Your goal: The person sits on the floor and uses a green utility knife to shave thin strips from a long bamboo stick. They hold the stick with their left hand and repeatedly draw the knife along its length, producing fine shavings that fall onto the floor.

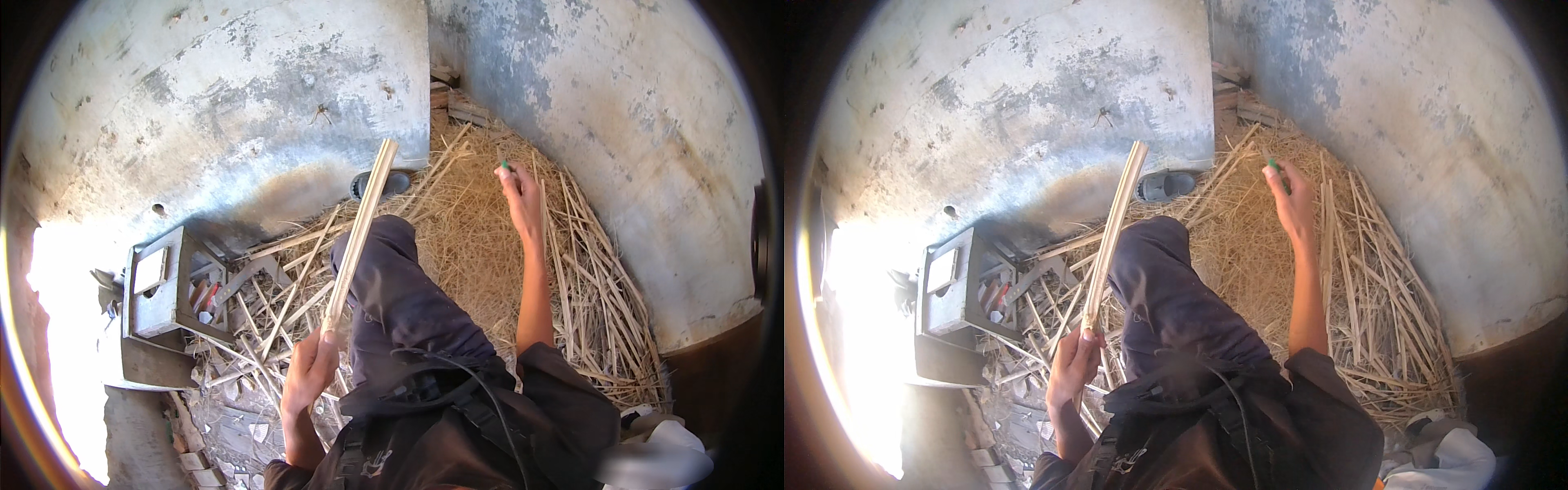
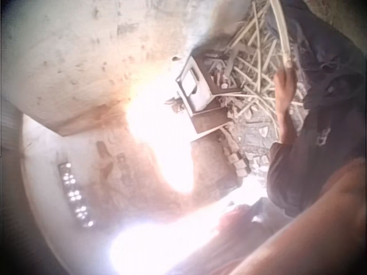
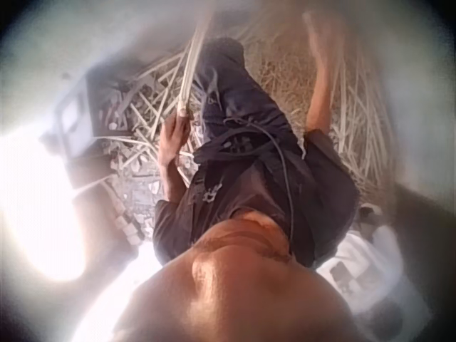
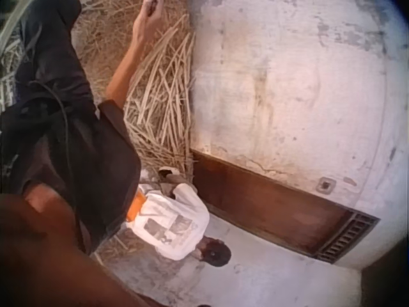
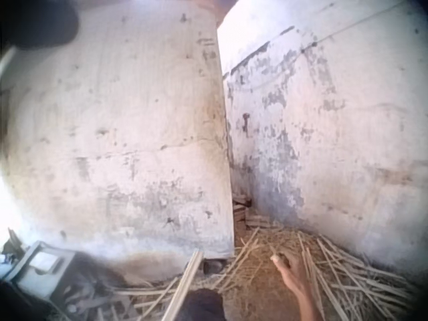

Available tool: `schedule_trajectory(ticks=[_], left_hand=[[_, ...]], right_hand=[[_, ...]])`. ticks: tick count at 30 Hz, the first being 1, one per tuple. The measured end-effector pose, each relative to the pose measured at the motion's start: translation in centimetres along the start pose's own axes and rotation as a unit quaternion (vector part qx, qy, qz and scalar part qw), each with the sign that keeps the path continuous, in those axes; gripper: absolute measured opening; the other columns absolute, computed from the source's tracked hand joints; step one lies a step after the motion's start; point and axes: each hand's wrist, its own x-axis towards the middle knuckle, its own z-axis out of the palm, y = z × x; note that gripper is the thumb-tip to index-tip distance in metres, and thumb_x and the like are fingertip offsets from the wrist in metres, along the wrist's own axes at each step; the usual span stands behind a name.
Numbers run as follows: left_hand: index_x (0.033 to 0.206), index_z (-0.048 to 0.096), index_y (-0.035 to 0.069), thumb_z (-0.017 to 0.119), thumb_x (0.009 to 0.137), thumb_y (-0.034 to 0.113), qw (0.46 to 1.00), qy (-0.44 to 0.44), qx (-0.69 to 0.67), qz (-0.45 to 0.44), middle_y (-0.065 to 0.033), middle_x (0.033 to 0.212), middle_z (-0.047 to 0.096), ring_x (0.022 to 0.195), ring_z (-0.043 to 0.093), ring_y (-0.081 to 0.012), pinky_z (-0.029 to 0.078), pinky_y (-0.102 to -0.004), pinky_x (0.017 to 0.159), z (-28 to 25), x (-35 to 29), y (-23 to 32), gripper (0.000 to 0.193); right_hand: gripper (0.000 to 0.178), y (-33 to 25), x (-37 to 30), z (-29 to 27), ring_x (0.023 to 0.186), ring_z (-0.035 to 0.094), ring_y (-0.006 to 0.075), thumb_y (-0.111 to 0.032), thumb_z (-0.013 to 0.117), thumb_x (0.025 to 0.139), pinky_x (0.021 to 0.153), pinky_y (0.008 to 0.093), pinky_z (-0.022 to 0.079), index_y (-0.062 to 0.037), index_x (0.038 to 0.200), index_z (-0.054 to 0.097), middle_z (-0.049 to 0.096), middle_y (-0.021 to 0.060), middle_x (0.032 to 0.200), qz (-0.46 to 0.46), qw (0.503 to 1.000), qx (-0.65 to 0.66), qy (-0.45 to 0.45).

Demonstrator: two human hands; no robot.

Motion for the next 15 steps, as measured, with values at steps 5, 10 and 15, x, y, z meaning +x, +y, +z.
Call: schedule_trajectory(ticks=[5, 10, 15], left_hand=[[0.115, 0.063, 0.002, 0.043, 0.119, 0.036, 0.998, -0.032, -0.047, 0.018, 0.0034, 0.067, 0.048, 0.055, 0.042, -0.0050, 0.033, -0.0268, 0.051, 1.5, 1.5, 1.9, 0.040], [0.123, 0.057, 0.000, 0.036, 0.120, 0.043, 0.987, -0.136, -0.084, 0.025, -0.0006, 0.076, 0.049, 0.052, 0.048, -0.0073, 0.041, -0.0243, 0.047, 2.0, 3.3, 1.7, 0.047], [0.123, 0.057, 0.001, 0.037, 0.121, 0.038, 0.979, -0.187, -0.080, 0.025, -0.0014, 0.076, 0.052, 0.054, 0.056, -0.0104, 0.047, -0.0254, 0.050, 3.0, 4.4, 2.0, 0.043]], right_hand=[[0.033, -3.4, -3.2, 2.3, 0.063, 0.039, 0.0030, -0.045, 0.068, 0.108, 0.054, 0.0236, 0.029, -0.0120, 0.111, 0.072, 0.046, -0.0085, 0.071, -0.008, 0.978, 0.200, -0.065], [0.048, -8.1, -4.6, 3.8, 0.059, 0.043, 0.0013, -0.042, 0.072, 0.105, 0.048, 0.0201, 0.031, -0.0062, 0.138, 0.069, 0.059, -0.0070, 0.076, -0.045, 0.936, 0.306, -0.165], [0.044, -11.2, -5.7, 5.1, 0.061, 0.045, 0.0004, -0.034, 0.076, 0.104, 0.050, 0.0200, 0.032, -0.0013, 0.134, 0.072, 0.069, -0.0031, 0.085, -0.041, 0.906, 0.367, -0.207]])
